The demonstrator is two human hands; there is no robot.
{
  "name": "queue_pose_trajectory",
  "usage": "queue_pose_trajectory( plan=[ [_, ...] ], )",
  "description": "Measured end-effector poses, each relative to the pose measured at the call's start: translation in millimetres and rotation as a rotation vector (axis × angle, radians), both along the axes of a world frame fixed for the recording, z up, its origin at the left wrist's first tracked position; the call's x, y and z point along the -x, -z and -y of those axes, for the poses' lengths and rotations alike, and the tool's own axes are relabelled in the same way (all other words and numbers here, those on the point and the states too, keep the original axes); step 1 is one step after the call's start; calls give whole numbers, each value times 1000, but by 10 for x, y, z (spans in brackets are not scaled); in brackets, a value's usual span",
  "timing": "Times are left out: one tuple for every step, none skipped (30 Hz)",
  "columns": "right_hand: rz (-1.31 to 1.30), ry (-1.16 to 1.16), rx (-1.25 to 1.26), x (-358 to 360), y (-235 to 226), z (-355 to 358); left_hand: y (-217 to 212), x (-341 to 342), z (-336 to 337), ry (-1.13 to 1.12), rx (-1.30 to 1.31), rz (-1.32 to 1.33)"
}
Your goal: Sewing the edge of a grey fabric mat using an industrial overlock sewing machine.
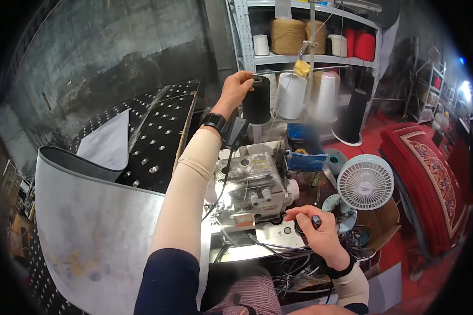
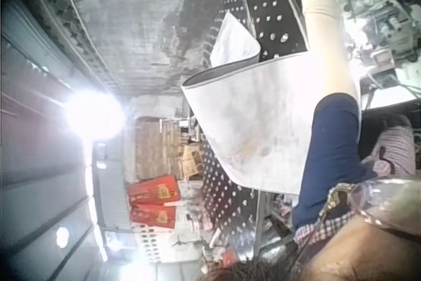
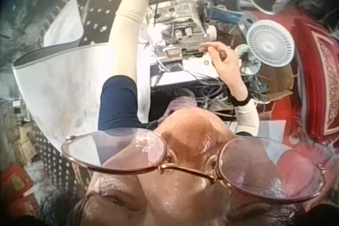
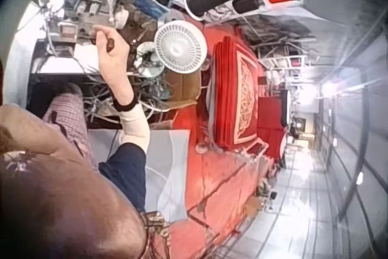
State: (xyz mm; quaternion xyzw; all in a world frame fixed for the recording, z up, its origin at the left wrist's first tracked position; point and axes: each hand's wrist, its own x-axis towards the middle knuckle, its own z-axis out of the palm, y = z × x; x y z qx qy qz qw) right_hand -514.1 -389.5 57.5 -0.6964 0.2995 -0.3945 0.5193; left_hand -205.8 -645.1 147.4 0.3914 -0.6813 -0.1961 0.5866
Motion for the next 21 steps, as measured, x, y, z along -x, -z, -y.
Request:
queue_pose_trajectory(
  plan=[
    [32, -3, 7, -13, 54, 37, -31, 39, -10, -66, -19, 32],
    [33, -1, 1, -20, 66, 58, -54, 80, -31, -130, -36, 63],
    [12, -15, 7, -38, 59, 66, -72, 46, -29, -140, -39, 66],
    [-9, -27, 14, -52, 59, 70, -110, 14, -17, -174, -5, 61],
    [-7, -35, 12, -65, 73, 75, -128, -14, -15, -206, 30, 55],
    [5, -43, 32, -78, 91, 82, -130, -24, -9, -206, 29, 57],
    [17, -50, 52, -83, 109, 88, -129, -32, -3, -190, 4, 12],
    [19, -48, 51, -77, 128, 94, -129, -31, 6, -174, -21, -34],
    [21, -43, 51, -74, 151, 105, -136, -17, 9, -176, -22, -32],
    [22, -36, 51, -71, 166, 112, -146, 12, 21, -187, -31, -96],
    [24, -37, 51, -72, 172, 115, -162, 27, 26, -197, -40, -160],
    [17, -36, 30, -66, 178, 111, -171, 35, 24, -197, -42, -160],
    [10, -34, 9, -61, 184, 107, -184, 40, 20, -172, -35, -167],
    [9, -33, 9, -57, 189, 104, -198, 42, 14, -147, -28, -174],
    [19, -30, 7, -61, 197, 100, -200, 13, 19, -149, -29, -174],
    [28, -28, 5, -67, 202, 96, -208, -22, 20, -111, -56, -151],
    [28, -30, 6, -76, 207, 92, -212, -52, 20, -73, -83, -129],
    [27, -24, -1, -80, 222, 96, -223, -17, -6, -72, -85, -131],
    [25, -19, -6, -84, 230, 101, -242, 29, -24, -95, -99, -102],
    [24, -18, -7, -93, 222, 112, -260, 74, -44, -119, -113, -72],
    [7, -27, 9, -118, 206, 106, -260, 65, -47, -123, -115, -72]
  ],
)
